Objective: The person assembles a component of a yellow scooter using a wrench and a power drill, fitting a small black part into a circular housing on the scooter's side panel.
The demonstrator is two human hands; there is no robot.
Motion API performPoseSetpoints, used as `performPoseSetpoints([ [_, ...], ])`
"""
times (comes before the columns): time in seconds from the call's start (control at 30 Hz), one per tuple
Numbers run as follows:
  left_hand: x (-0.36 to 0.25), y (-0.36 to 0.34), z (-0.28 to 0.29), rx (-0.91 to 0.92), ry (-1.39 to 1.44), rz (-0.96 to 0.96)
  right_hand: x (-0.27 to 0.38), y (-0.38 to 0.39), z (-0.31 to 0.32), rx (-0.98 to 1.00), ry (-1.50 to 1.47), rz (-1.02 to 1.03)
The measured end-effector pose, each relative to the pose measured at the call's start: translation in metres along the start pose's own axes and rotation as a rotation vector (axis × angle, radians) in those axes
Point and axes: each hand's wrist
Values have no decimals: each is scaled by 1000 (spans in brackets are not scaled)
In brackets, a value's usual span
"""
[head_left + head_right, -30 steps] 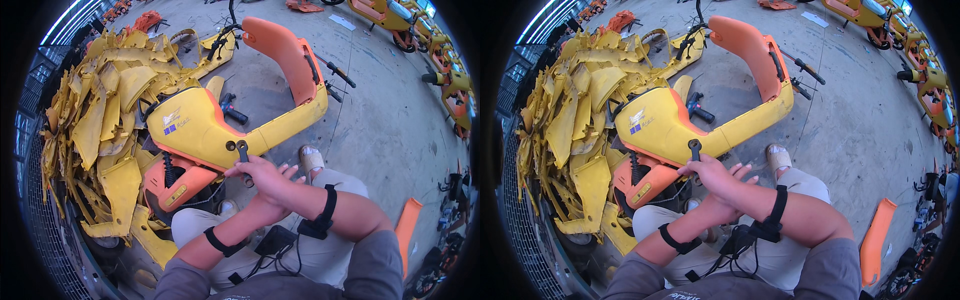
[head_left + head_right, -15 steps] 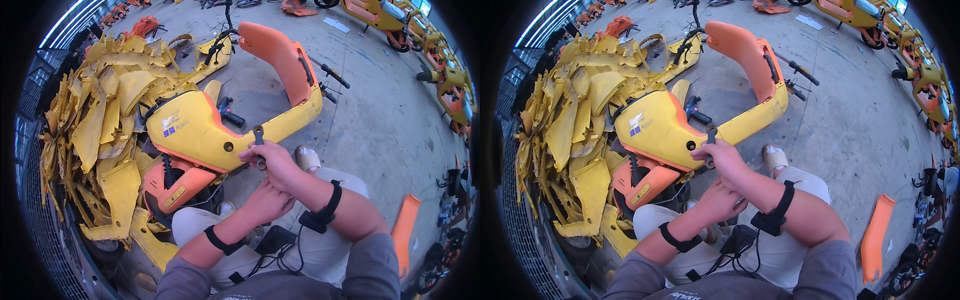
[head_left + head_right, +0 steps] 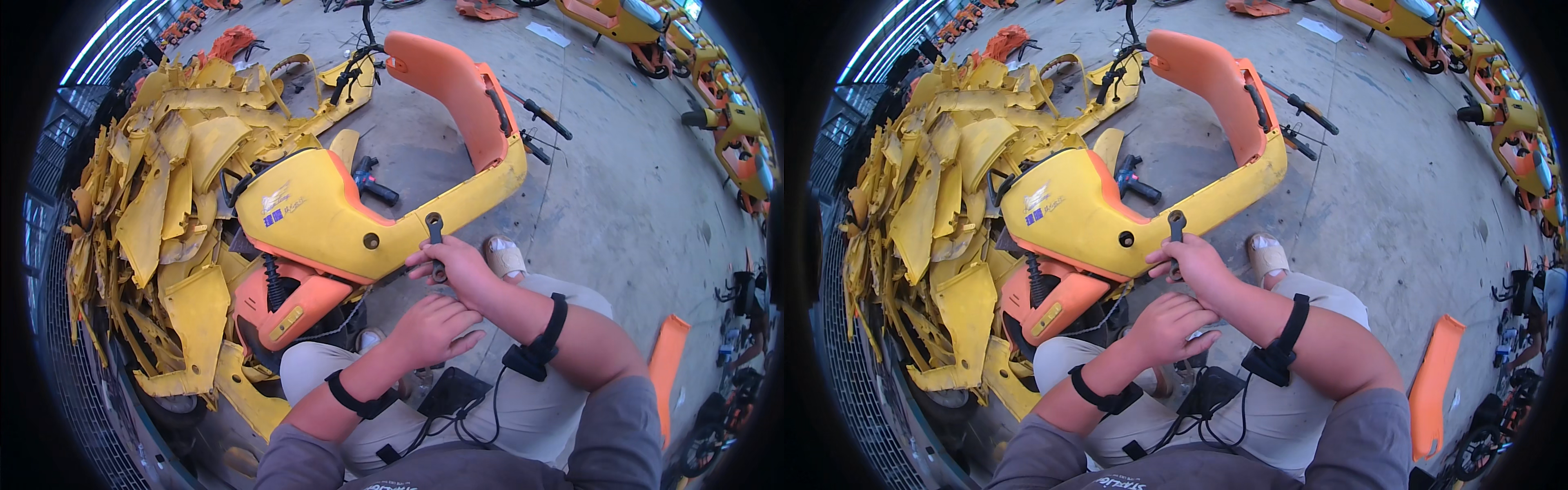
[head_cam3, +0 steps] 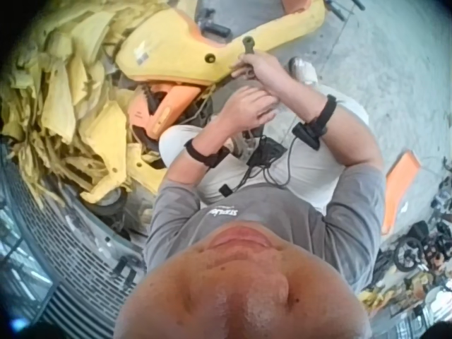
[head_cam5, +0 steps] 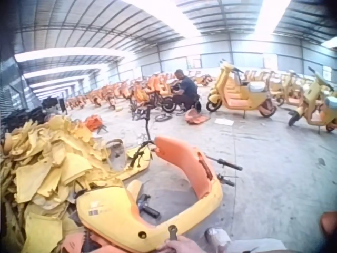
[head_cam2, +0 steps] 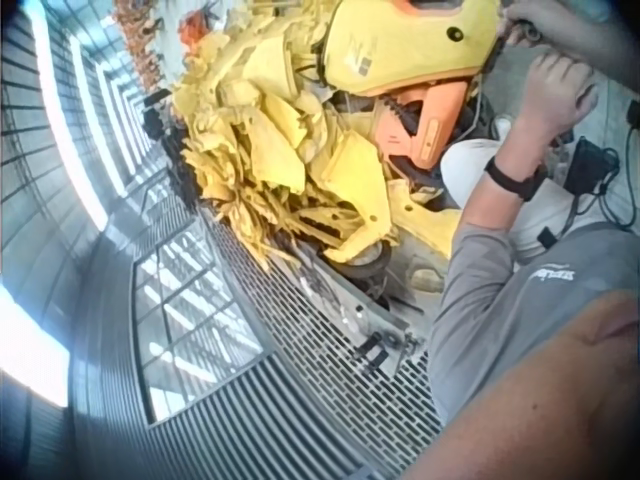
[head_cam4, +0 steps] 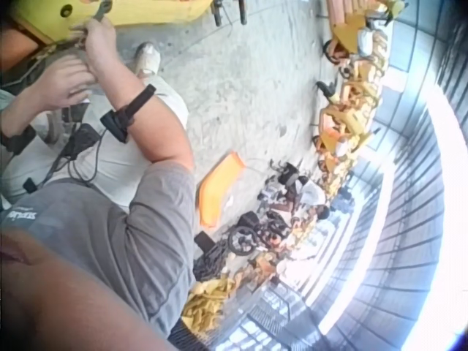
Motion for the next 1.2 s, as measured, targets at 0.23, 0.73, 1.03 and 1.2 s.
performPoseSetpoints([
  [0.23, 1, -4, 1, 186, 119, 59, -2, 2, 0, 21, 61, -7],
  [0.73, -8, 12, -23, 471, 246, 172, -8, 23, -58, 209, -17, -91],
  [1.03, 8, 23, -35, 491, 216, 202, -19, 14, -60, 252, -2, -97],
  [1.2, 2, 15, -23, 388, 183, 168, -17, 10, -51, 218, 0, -81],
])
Point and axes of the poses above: each hand's wrist, its own y-axis away from the middle knuckle, its own z-axis out of the back of the hand, x = y × z, and after that the axes turned 8 degrees about z, right-handed
